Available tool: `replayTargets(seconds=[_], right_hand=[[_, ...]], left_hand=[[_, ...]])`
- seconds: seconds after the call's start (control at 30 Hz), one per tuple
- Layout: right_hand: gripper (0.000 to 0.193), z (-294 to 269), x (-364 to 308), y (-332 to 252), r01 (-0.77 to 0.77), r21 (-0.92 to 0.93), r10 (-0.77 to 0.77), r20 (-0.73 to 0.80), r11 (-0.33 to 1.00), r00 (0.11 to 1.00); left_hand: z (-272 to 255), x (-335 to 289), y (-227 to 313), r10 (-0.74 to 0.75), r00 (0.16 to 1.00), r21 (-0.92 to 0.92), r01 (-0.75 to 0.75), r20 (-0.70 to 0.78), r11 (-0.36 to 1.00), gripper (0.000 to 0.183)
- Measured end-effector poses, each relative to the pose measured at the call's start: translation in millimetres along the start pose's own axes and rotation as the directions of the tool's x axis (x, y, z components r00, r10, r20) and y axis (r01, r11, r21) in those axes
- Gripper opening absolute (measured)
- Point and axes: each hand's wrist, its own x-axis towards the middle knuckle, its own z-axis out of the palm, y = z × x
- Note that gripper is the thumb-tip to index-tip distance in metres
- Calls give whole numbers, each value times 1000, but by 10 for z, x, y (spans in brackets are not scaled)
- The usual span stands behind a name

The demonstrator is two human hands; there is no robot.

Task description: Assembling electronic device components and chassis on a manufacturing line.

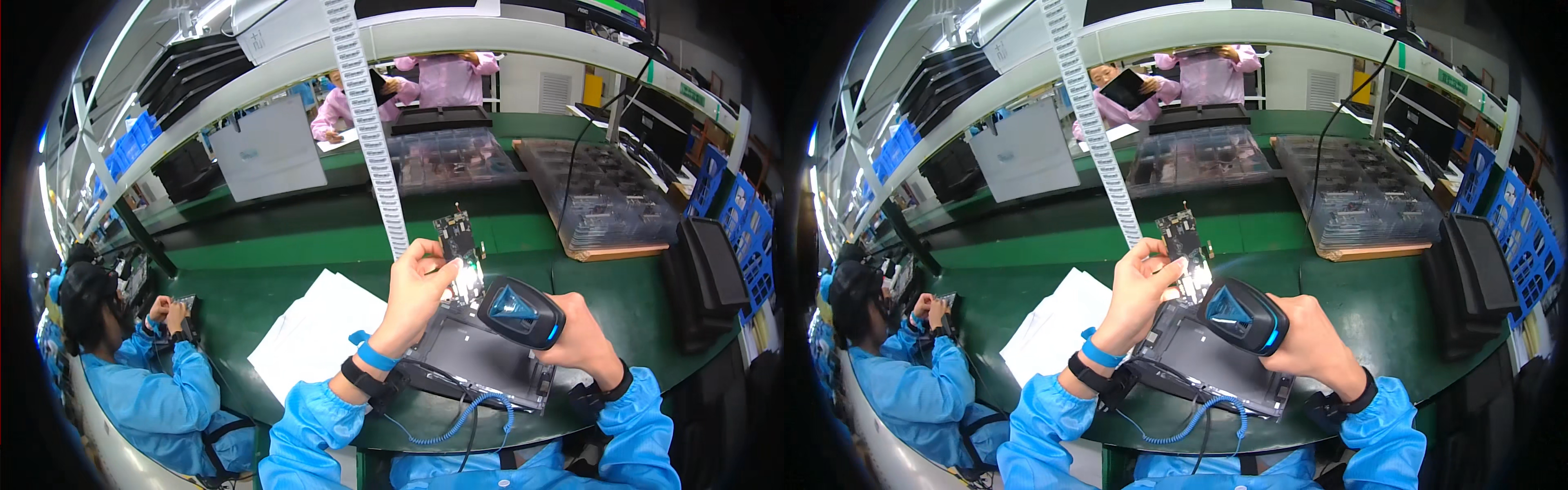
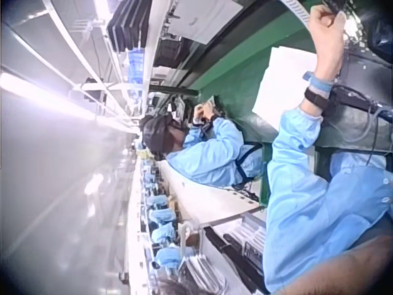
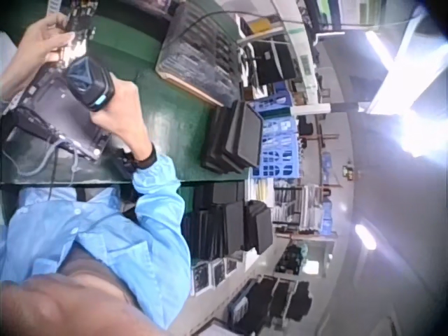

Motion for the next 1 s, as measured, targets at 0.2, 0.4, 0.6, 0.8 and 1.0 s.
replayTargets(seconds=[0.2, 0.4, 0.6, 0.8, 1.0], right_hand=[[46, 85, -21, 5, -29, -42, 31, 61, 999, 998], [52, 56, -57, 179, -98, -133, 108, 68, 986, 992], [20, -522, -68, 621, -510, -254, 343, -495, 822, 798], [38, -832, -315, 919, -865, -272, 754, -424, 422, 502], [30, -949, -546, 729, -725, -323, 504, -548, 609, 667]], left_hand=[[-77, 85, -159, 18, 1000, 18, -18, 8, 1000, 19], [-112, 168, -290, -26, 1000, -41, 25, -16, 999, 19], [-304, -42, -237, -222, 973, -183, 208, -62, 961, 31], [-510, -263, -245, -307, 949, -458, 307, 76, 835, 55], [-760, -146, -384, -286, 956, -270, 257, -71, 928, 43]])
